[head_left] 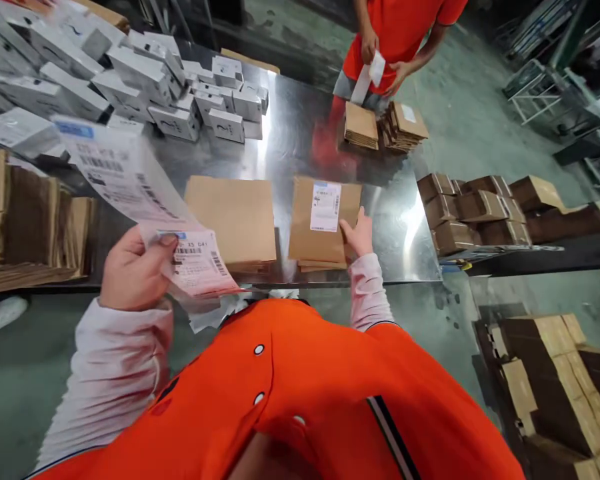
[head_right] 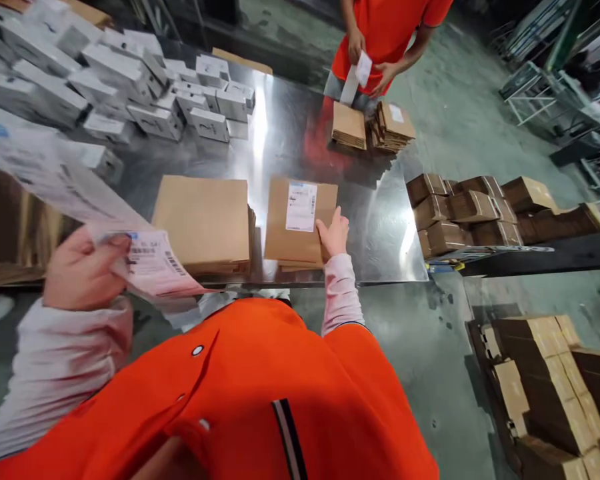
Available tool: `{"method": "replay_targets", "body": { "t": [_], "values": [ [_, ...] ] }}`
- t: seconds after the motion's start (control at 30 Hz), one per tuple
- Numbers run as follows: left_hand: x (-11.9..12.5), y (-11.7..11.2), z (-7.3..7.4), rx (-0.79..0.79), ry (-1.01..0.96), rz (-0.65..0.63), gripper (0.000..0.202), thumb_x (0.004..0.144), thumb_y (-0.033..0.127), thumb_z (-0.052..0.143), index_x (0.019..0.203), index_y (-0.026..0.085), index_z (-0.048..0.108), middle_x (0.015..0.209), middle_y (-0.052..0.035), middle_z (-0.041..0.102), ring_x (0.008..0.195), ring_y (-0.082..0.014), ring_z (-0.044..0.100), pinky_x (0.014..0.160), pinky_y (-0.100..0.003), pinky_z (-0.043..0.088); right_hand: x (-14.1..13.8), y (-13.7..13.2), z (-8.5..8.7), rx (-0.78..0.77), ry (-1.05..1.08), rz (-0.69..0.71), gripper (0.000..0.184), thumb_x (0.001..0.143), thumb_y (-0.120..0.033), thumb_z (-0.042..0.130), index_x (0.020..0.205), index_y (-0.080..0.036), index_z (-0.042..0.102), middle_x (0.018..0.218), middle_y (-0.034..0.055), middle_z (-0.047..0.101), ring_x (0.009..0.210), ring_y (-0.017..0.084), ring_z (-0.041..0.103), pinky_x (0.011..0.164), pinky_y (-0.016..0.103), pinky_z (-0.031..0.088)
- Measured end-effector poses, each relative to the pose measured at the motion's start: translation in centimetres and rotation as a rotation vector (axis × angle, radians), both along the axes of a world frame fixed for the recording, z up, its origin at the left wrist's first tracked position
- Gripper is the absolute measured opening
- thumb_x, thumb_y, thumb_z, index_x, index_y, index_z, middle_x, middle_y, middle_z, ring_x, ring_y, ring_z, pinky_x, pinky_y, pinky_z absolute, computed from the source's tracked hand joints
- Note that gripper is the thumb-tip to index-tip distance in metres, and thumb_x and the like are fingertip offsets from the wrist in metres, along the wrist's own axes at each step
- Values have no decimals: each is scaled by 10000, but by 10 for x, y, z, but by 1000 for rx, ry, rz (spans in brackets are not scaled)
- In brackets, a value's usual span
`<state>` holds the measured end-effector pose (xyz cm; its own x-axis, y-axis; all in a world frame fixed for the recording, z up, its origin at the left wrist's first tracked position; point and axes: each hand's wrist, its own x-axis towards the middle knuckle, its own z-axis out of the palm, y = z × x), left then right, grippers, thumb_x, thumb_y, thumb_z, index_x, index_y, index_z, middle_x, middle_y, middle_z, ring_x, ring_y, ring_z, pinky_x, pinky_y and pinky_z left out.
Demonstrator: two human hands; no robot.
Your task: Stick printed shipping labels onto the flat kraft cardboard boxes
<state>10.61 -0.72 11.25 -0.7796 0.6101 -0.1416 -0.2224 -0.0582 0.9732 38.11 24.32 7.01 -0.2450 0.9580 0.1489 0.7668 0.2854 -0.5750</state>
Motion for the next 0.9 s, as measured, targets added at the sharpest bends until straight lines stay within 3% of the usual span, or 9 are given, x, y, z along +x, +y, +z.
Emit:
{"method": "replay_targets", "body": {
  "t": [0.07,0.2,0.3,0.4,0.5,0.6,0.73,0.8,0.9],
  "values": [
    [7,-6,-14,-49,83,31,327,573,392,887,761,228,676,764,11,711,702,-181,639,670,-296,583,-12,-11,4,-154,-27,32,785,772,-343,778,1422,-28,471,1366,291,529,1206,317,577,1005,460,495],
    [30,-8,-33,-246,221,-93,285,649,431,775,744,180,680,703,-17,692,646,-158,588,625,-266,514,-82,-88,-1,-554,431,715,760,660,-377,866,1331,-165,579,1320,124,635,1087,232,660,905,356,592],
    [39,-4,-31,-229,162,-197,352,589,444,783,775,161,686,726,-37,706,667,-168,605,634,-264,505,-119,-137,-9,-648,673,718,369,853,-403,689,1165,-206,682,1221,65,716,1111,210,683,1008,363,563],
    [35,-1,-25,-147,119,-74,429,552,431,806,858,150,698,812,-62,737,704,-176,627,660,-269,510,-128,-144,-10,-782,577,741,328,806,-375,739,1085,-203,718,1109,58,760,1010,221,725,936,374,597],
    [32,2,-26,-176,87,-16,375,575,448,782,776,142,700,705,-64,709,613,-168,593,604,-279,491,-129,-124,2,-649,512,724,401,733,-386,808,1070,-180,737,1029,58,774,906,206,736,842,343,610],
    [38,7,-33,-210,103,30,297,605,437,754,658,160,660,615,-34,651,559,-146,546,557,-263,458,-131,-109,18,-413,423,745,209,829,-353,730,929,-176,781,902,49,782,817,178,727,814,311,586],
    [45,18,-42,-238,119,184,400,666,485,723,507,202,489,460,20,489,466,-109,429,467,-233,369,-137,-105,27,-274,303,768,127,857,-315,715,856,-217,795,858,22,775,774,159,709,781,288,563],
    [42,22,-44,-221,7,83,369,593,484,797,591,186,578,550,-6,599,519,-132,515,502,-241,426,-146,-96,27,-227,312,764,97,828,-303,751,819,-217,795,940,27,767,841,153,704,825,276,554],
    [35,20,-50,-238,-211,-242,506,404,400,918,798,156,714,802,-87,748,693,-225,664,624,-312,539,-176,-61,24,-139,277,697,93,772,-286,805,791,-196,797,1043,48,725,989,161,673,967,284,505]
  ]
}}
